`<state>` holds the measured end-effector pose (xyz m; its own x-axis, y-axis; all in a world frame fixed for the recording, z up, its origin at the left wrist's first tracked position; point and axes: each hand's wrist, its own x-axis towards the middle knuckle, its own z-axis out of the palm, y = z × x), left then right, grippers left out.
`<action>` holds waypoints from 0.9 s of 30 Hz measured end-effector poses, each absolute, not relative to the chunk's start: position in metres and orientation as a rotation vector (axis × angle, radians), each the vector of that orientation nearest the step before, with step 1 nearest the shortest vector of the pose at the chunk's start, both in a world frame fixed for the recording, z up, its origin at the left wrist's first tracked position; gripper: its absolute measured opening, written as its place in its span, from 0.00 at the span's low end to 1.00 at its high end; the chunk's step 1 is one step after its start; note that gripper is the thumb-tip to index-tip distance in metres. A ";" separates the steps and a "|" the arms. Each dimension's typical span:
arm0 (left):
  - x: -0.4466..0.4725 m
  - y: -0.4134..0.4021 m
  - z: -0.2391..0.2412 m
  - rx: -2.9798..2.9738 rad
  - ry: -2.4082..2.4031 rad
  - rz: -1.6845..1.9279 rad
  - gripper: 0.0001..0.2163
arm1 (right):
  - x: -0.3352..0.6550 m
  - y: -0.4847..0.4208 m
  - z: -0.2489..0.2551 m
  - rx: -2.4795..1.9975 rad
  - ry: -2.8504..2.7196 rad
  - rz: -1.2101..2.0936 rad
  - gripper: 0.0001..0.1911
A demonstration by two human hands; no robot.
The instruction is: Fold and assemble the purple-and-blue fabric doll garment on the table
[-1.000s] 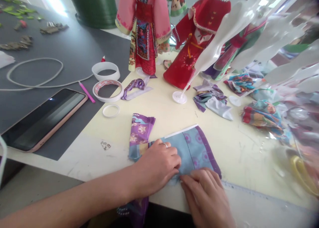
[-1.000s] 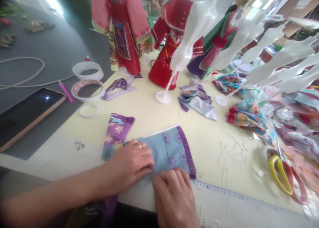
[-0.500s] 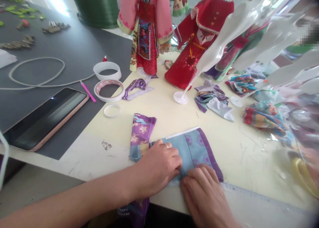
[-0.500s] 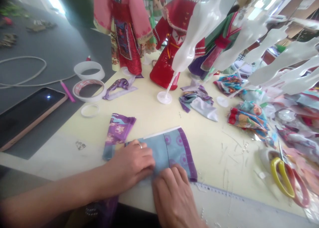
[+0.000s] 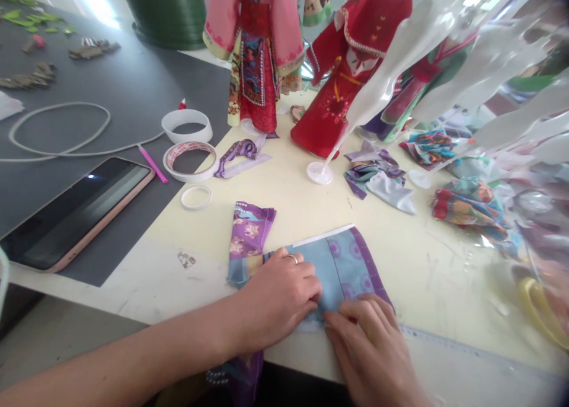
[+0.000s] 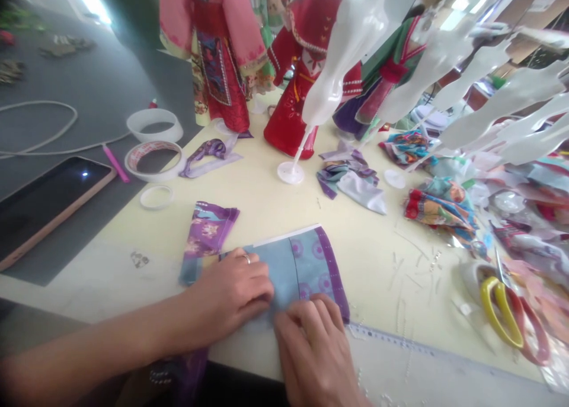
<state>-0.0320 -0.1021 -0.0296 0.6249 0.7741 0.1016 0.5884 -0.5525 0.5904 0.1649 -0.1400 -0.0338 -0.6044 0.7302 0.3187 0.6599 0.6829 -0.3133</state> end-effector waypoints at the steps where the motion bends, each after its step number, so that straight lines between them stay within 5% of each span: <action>1: -0.032 -0.102 -0.030 2.334 1.068 0.482 0.07 | 0.163 -0.139 -0.033 -1.073 -2.471 0.233 0.11; 27: -0.049 -0.131 -0.021 2.320 1.030 0.489 0.04 | 0.167 -0.144 -0.039 -1.110 -2.456 0.355 0.11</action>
<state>-0.0490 -0.1313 -0.0212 0.6402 0.7613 0.1030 0.5616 -0.5553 0.6134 0.1669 -0.1444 -0.0387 -0.5929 0.7591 0.2687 0.6518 0.6484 -0.3934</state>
